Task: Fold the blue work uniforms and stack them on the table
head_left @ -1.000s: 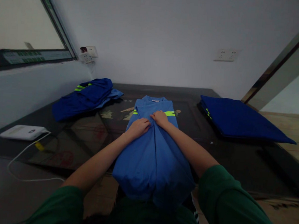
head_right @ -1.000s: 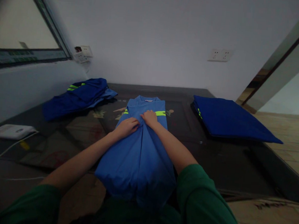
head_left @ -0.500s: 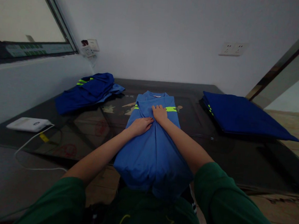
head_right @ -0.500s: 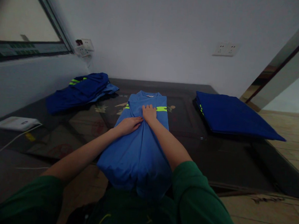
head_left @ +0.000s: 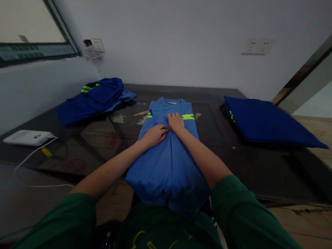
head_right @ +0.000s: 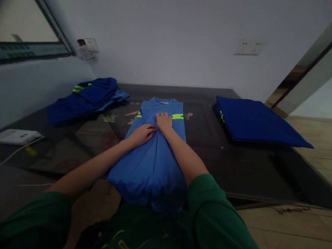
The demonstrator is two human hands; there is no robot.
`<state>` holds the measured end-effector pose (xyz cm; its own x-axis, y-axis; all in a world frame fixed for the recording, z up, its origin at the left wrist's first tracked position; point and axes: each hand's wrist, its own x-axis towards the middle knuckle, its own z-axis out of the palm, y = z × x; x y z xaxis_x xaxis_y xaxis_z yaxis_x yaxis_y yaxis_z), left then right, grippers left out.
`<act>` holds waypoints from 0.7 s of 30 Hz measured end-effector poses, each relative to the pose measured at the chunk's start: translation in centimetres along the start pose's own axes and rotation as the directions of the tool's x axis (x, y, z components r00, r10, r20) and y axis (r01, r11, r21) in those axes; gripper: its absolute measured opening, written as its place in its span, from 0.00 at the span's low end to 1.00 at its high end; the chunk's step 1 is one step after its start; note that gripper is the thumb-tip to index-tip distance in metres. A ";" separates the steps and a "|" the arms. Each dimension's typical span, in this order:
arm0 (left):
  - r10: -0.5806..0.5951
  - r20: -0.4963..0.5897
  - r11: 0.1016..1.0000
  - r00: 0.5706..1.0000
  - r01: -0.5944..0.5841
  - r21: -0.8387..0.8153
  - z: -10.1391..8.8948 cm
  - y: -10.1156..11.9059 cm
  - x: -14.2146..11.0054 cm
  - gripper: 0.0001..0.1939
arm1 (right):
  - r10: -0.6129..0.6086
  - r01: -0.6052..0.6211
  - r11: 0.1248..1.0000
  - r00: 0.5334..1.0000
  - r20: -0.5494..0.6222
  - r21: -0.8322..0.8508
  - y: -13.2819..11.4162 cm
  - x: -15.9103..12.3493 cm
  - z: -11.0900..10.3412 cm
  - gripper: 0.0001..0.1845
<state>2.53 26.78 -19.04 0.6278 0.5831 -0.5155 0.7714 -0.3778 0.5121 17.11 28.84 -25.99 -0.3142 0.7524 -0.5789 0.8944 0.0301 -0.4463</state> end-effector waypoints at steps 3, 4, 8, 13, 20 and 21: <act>0.010 -0.003 1.000 1.000 -0.010 0.012 0.1 0.0 -0.1 0.16 | -0.023 0.023 0.999 1.000 0.002 0.029 0.3 -0.3 -0.1 0.20; 0.016 -0.003 1.000 1.000 -0.016 0.011 0.1 0.0 -0.2 0.17 | -0.024 0.024 0.999 1.000 -0.001 0.038 0.4 -0.4 -0.1 0.20; 0.010 0.013 1.000 1.000 -0.010 -0.004 0.4 -0.2 0.0 0.17 | -0.025 0.026 0.997 0.999 -0.021 0.071 0.6 -0.4 -0.8 0.19; -0.052 -0.052 0.990 0.997 0.044 -0.135 -2.7 1.0 -0.5 0.21 | -0.033 0.094 0.907 0.988 -0.152 0.411 0.4 -1.3 -4.3 0.21; -0.248 0.251 0.527 0.936 0.347 -0.776 -11.9 9.7 -12.9 0.18 | -0.338 -0.117 0.498 0.887 0.316 0.859 3.6 -19.9 -16.0 0.15; -0.150 0.390 0.408 0.909 0.416 -0.813 -12.0 10.7 -15.3 0.19 | -0.406 -0.207 0.475 0.810 0.422 0.855 4.5 -23.4 -16.8 0.15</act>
<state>-0.11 22.41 2.55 0.4951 0.3063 -0.8130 0.4913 0.6731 0.5528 33.81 22.40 -2.93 -0.7524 0.3199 -0.5758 0.2176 -0.7044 -0.6756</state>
